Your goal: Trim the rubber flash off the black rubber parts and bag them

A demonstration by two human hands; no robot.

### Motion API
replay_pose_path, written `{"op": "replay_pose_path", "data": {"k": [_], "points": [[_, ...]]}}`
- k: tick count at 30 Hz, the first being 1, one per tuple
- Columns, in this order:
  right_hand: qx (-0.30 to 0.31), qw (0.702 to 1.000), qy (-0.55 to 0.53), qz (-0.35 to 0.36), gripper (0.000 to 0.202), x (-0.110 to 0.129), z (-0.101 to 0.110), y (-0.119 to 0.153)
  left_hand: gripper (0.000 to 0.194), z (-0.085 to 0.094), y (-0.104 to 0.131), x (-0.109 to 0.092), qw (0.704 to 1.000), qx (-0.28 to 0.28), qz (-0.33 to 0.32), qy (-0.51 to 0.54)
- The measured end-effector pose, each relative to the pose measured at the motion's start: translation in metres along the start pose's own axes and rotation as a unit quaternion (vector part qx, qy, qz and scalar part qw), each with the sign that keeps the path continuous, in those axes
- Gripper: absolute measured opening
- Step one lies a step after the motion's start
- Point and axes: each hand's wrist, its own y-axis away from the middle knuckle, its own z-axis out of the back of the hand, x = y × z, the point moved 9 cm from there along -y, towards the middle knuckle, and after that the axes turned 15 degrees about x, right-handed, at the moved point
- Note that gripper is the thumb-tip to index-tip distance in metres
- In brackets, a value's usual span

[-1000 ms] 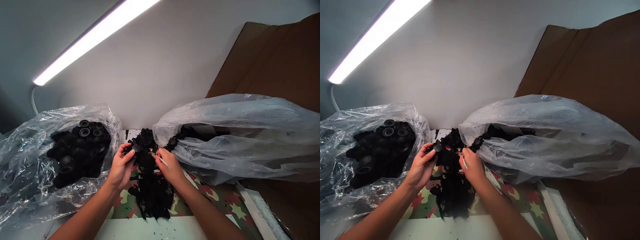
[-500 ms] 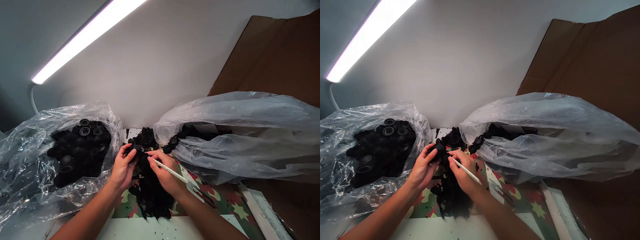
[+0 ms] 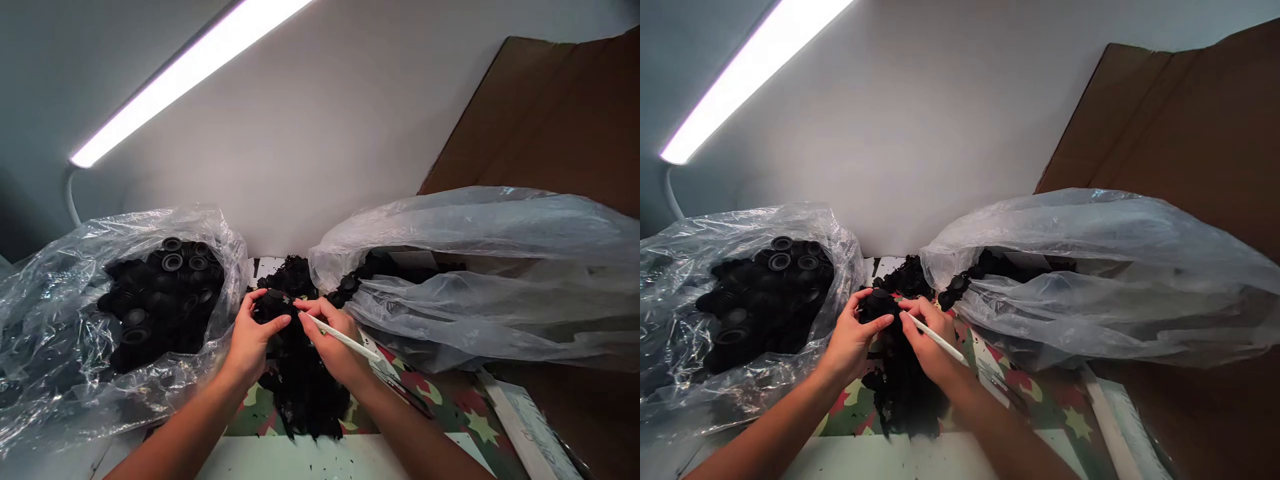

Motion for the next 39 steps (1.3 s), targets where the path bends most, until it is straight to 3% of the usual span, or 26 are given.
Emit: {"op": "replay_pose_path", "data": {"k": [11, 28, 31, 35, 39], "points": [[-0.015, 0.992, 0.108, 0.070, 0.011, 0.013, -0.006, 0.004, 0.066, -0.006, 0.004, 0.000, 0.999, 0.018, -0.018, -0.033], [-0.010, 0.985, 0.128, 0.115, 0.017, 0.022, -0.014, 0.009, 0.063, -0.009, 0.006, 0.003, 0.999, 0.017, -0.007, 0.032], [-0.012, 0.988, 0.130, 0.087, 0.019, 0.012, -0.015, 0.004, 0.061, -0.012, 0.008, 0.003, 0.997, 0.026, -0.008, 0.068], [0.013, 0.987, 0.155, -0.038, 0.016, -0.025, -0.009, -0.007, 0.063, -0.013, 0.005, -0.002, 0.991, 0.041, -0.022, 0.128], [0.056, 0.983, 0.156, -0.078, 0.016, -0.044, -0.001, -0.012, 0.052, -0.005, -0.001, 0.003, 0.982, 0.022, 0.021, 0.186]]}}
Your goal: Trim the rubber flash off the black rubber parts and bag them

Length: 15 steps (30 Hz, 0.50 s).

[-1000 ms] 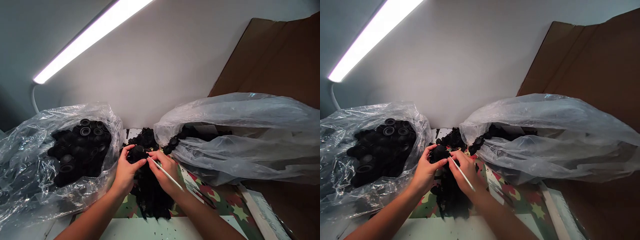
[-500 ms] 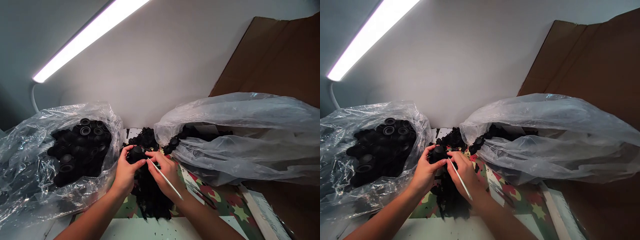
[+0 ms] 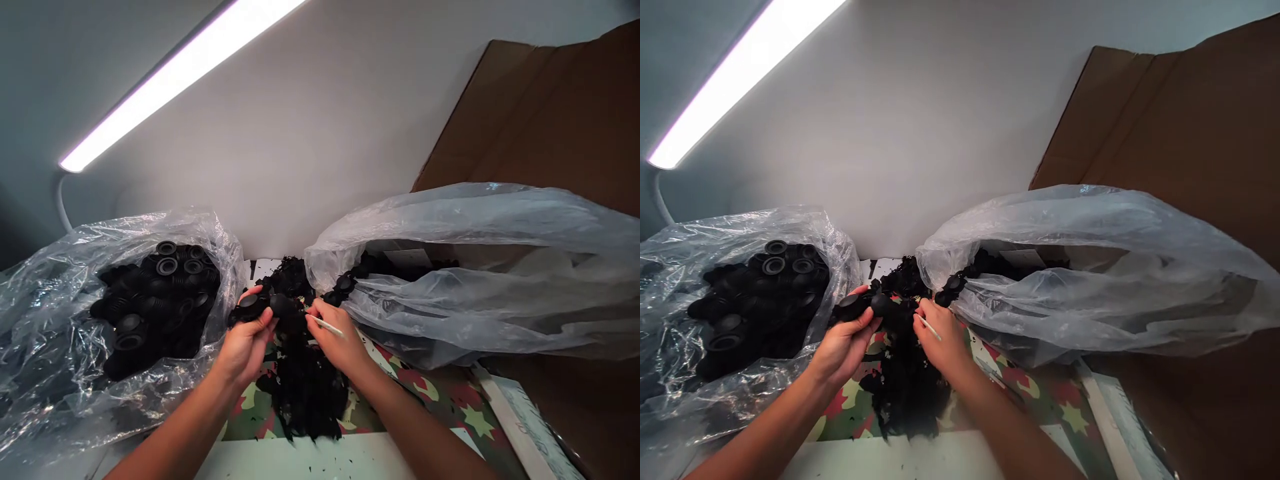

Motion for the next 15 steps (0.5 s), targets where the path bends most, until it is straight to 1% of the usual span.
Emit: {"op": "replay_pose_path", "data": {"k": [3, 5, 7, 9, 11, 13, 15], "points": [[0.017, 1.000, -0.009, 0.019, 0.015, 0.003, 0.008, 0.002, 0.049, 0.007, -0.003, 0.006, 0.999, -0.012, 0.027, 0.024], [0.004, 0.998, -0.033, 0.062, 0.012, 0.014, 0.017, 0.006, 0.049, 0.010, -0.003, 0.009, 0.999, -0.009, 0.030, 0.027], [-0.010, 0.993, -0.064, 0.102, 0.018, 0.027, 0.021, 0.012, 0.049, 0.010, -0.003, 0.011, 0.999, -0.002, 0.030, 0.019], [-0.013, 0.990, -0.082, 0.113, 0.025, 0.035, 0.016, 0.015, 0.050, 0.008, 0.000, 0.012, 1.000, 0.002, 0.030, 0.002], [-0.015, 0.991, -0.080, 0.104, 0.023, 0.040, 0.006, 0.016, 0.051, 0.005, 0.003, 0.013, 0.999, 0.006, 0.041, -0.013], [-0.024, 0.993, -0.074, 0.089, 0.026, 0.040, -0.004, 0.014, 0.052, 0.000, 0.005, 0.015, 0.998, 0.013, 0.056, -0.021], [-0.033, 0.993, -0.081, 0.074, 0.026, 0.038, -0.008, 0.010, 0.051, -0.005, 0.006, 0.014, 0.997, 0.027, 0.059, -0.031]]}}
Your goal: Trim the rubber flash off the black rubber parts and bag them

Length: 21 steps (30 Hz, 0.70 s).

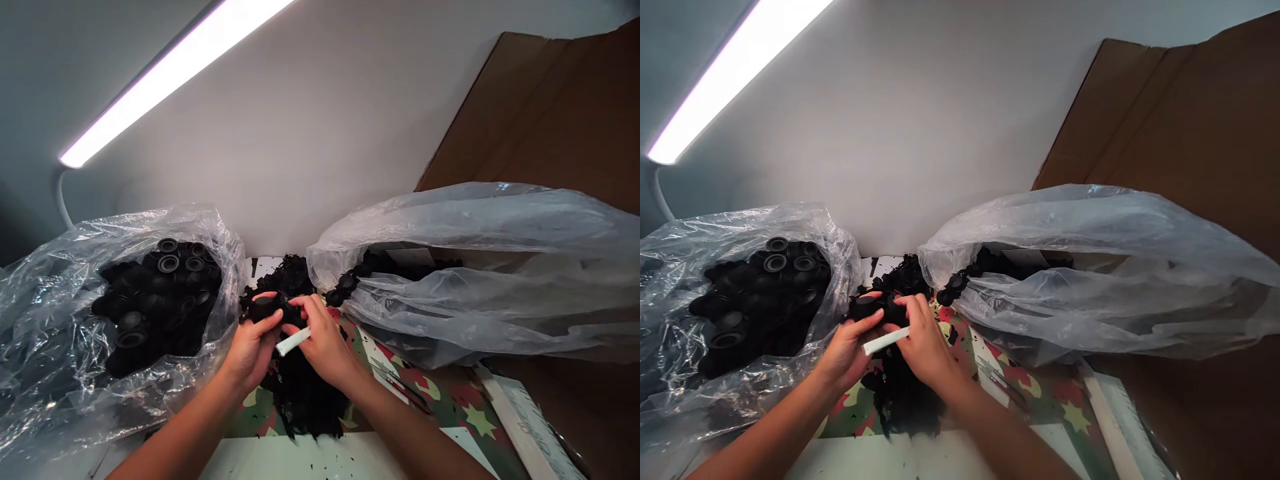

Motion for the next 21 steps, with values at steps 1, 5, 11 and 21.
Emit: {"op": "replay_pose_path", "data": {"k": [1, 5, 11, 21], "points": [[-0.006, 1.000, -0.017, -0.009, 0.025, -0.003, 0.001, -0.001, 0.050, -0.001, 0.000, -0.002, 1.000, 0.004, -0.003, -0.015], [0.014, 0.982, -0.184, -0.042, 0.026, -0.016, 0.008, -0.011, 0.040, -0.001, -0.002, -0.022, 0.985, 0.006, -0.031, -0.167], [0.046, 0.948, -0.312, -0.042, 0.022, -0.016, 0.017, -0.037, 0.035, -0.017, -0.013, -0.049, 0.946, 0.077, -0.025, -0.313], [-0.071, 0.954, -0.287, -0.045, 0.022, -0.028, 0.055, -0.037, 0.017, -0.053, -0.063, -0.088, 0.865, 0.115, -0.108, -0.476]]}}
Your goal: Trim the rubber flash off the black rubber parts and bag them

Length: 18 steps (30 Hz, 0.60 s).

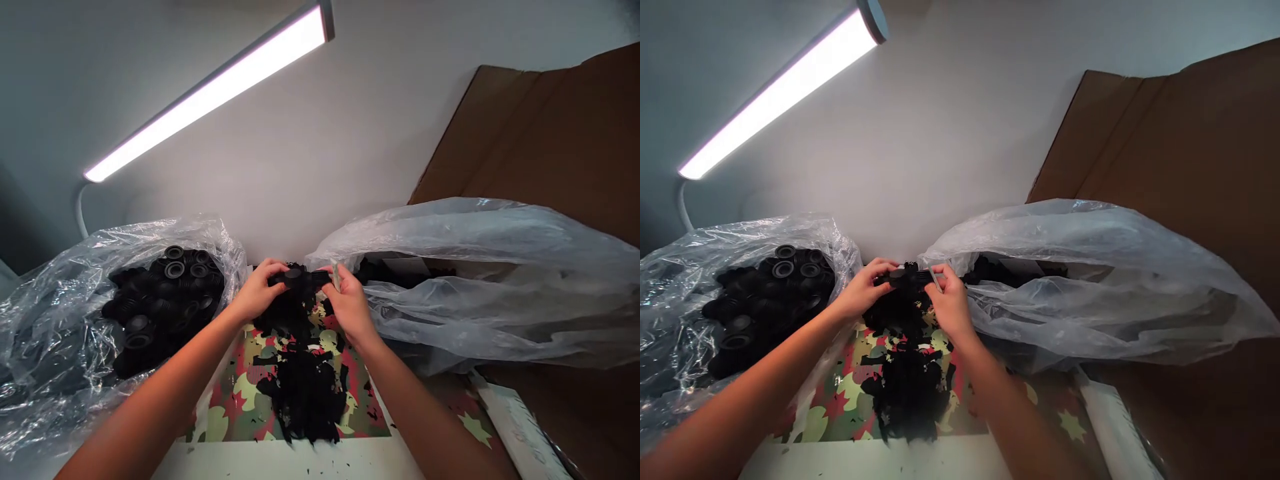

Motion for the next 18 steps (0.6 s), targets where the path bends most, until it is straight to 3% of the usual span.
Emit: {"op": "replay_pose_path", "data": {"k": [5, 10, 13, 16, 18], "points": [[0.030, 0.999, 0.008, -0.023, 0.023, -0.020, -0.009, 0.015, 0.023, -0.005, 0.028, 0.023, 0.993, -0.037, 0.038, -0.107], [0.056, 0.998, 0.038, 0.000, 0.023, -0.011, -0.016, 0.027, 0.062, -0.002, 0.055, 0.013, 0.975, -0.012, 0.050, -0.215], [0.065, 0.996, 0.057, 0.024, 0.023, 0.001, -0.024, 0.034, 0.077, -0.007, 0.062, -0.005, 0.993, 0.030, 0.026, -0.111], [0.099, 0.993, 0.060, 0.035, 0.024, 0.006, -0.041, 0.042, 0.057, -0.025, 0.069, -0.012, 0.997, 0.064, 0.010, 0.045], [0.118, 0.989, 0.081, 0.035, 0.023, 0.006, -0.050, 0.048, 0.041, -0.033, 0.075, -0.006, 0.996, 0.048, 0.015, 0.078]]}}
